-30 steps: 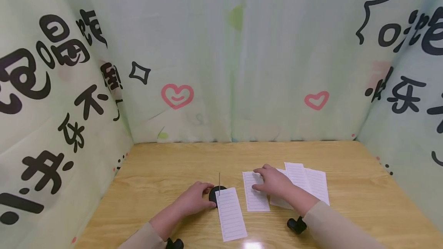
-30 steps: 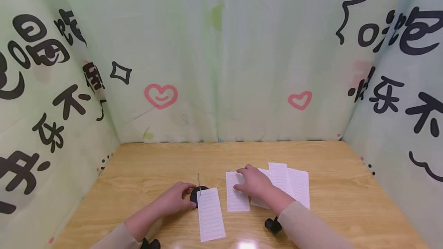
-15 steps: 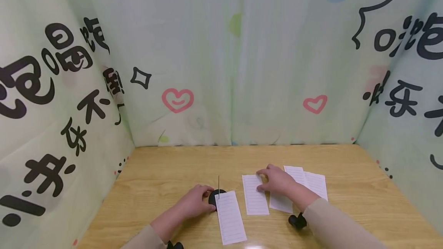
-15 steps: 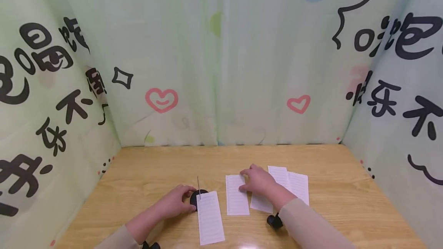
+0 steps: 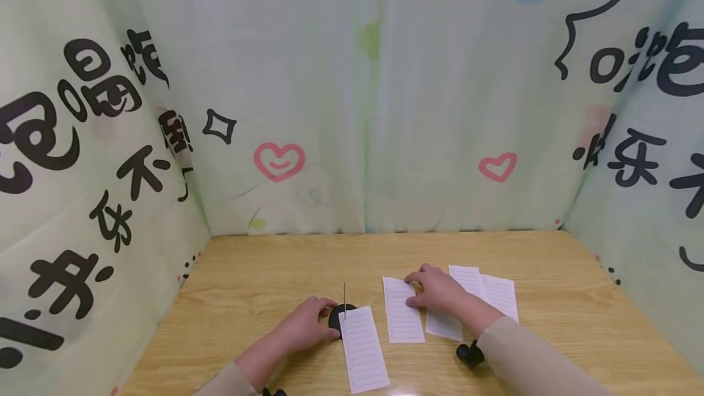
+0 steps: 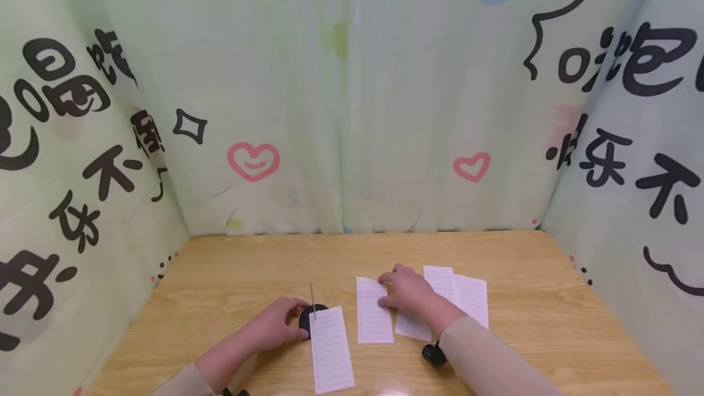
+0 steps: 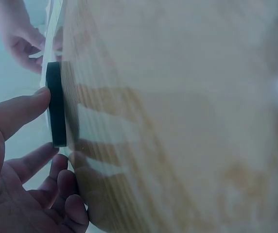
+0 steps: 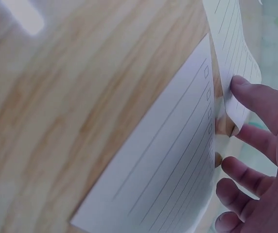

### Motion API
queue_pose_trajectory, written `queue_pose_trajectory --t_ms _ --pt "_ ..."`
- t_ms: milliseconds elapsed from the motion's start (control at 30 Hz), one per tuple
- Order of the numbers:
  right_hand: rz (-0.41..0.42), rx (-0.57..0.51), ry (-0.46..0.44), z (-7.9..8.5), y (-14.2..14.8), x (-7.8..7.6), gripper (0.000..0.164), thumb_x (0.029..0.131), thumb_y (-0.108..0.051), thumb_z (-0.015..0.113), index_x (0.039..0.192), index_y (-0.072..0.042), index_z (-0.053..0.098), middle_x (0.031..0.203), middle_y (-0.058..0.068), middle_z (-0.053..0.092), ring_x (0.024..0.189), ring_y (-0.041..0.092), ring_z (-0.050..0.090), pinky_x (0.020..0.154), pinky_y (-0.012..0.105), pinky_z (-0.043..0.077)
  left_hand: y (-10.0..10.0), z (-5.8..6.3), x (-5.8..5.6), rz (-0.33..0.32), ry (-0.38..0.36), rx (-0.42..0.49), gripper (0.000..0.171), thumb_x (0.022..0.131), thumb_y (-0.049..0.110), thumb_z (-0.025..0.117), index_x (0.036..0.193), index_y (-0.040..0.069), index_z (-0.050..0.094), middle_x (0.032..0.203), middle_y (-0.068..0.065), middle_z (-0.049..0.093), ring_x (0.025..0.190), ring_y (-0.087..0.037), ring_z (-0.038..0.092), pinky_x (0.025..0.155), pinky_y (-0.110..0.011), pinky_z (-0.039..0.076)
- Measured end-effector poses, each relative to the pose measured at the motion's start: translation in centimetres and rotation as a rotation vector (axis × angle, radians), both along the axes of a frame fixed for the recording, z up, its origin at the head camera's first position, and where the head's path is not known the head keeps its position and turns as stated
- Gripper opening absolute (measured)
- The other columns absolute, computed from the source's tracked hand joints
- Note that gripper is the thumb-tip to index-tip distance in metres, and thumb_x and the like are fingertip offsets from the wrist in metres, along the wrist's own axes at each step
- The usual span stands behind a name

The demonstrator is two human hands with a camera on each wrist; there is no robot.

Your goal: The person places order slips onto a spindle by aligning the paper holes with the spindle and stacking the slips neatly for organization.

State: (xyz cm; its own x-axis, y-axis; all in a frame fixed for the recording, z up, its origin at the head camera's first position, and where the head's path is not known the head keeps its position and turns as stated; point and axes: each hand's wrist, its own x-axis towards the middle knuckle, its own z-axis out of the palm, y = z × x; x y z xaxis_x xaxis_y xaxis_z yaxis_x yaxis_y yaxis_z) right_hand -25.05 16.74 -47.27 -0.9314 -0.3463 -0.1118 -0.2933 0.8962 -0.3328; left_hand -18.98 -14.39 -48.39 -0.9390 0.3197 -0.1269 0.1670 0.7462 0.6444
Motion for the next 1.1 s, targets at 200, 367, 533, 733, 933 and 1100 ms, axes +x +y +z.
queue_pose_trajectory --t_ms 200,367,533,733,933,1100 --pt "0.009 -0.032 0.017 -0.24 -0.14 0.08 0.037 0.082 -0.027 0.082 0.115 -0.017 0.069 0.102 0.001 0.055 0.09 0.019 0.051 0.08 0.041 0.045 0.13 0.06 0.15 -0.011 0.006 -0.004 0.054 0.08 0.026 0.083 0.126 0.009 0.062 0.107 -0.005 0.057 0.102 -0.026 0.055 0.091 -0.048 0.046" --pt "0.038 -0.073 0.036 -0.76 -0.41 -0.05 0.032 0.082 -0.022 0.081 0.11 -0.014 0.068 0.097 -0.001 0.054 0.086 0.017 0.05 0.078 0.039 0.044 -0.05 -0.22 0.14 -0.01 0.008 -0.009 0.053 0.08 0.026 0.083 0.125 0.01 0.062 0.105 -0.004 0.057 0.1 -0.026 0.054 0.09 -0.048 0.046" --pt "0.018 -0.109 0.049 -0.9 -0.55 0.0 0.032 0.082 -0.017 0.081 0.11 -0.013 0.066 0.093 -0.001 0.053 0.084 0.017 0.05 0.079 0.039 0.044 -0.08 -0.43 0.01 -0.012 0.003 -0.009 0.054 0.08 0.027 0.083 0.126 0.01 0.062 0.105 -0.004 0.056 0.1 -0.025 0.054 0.089 -0.048 0.046" --pt "-0.006 -0.183 0.02 -0.64 -0.71 0.38 0.031 0.084 -0.007 0.075 0.111 -0.013 0.064 0.089 0.001 0.057 0.08 0.017 0.051 0.076 0.039 0.045 -0.02 -0.24 0.02 -0.006 -0.001 -0.013 0.053 0.08 0.027 0.083 0.126 0.01 0.062 0.106 -0.004 0.057 0.101 -0.026 0.054 0.09 -0.049 0.046" --pt "-0.051 -0.23 -0.015 -0.69 -0.72 0.66 0.031 0.088 -0.005 0.071 0.116 -0.017 0.063 0.089 -0.001 0.058 0.077 0.016 0.052 0.073 0.037 0.045 -0.04 -0.26 0.09 -0.009 -0.015 -0.016 0.053 0.081 0.027 0.082 0.127 0.01 0.061 0.108 -0.004 0.057 0.104 -0.027 0.055 0.091 -0.05 0.046" --pt "-0.065 -0.323 -0.055 -0.92 -0.54 0.59 0.032 0.091 -0.005 0.068 0.119 -0.017 0.061 0.085 0.0 0.053 0.074 0.016 0.048 0.07 0.035 0.041 -0.06 -0.19 0.04 -0.009 -0.023 -0.02 0.054 0.081 0.028 0.082 0.127 0.01 0.061 0.108 -0.004 0.057 0.103 -0.027 0.055 0.091 -0.05 0.046"
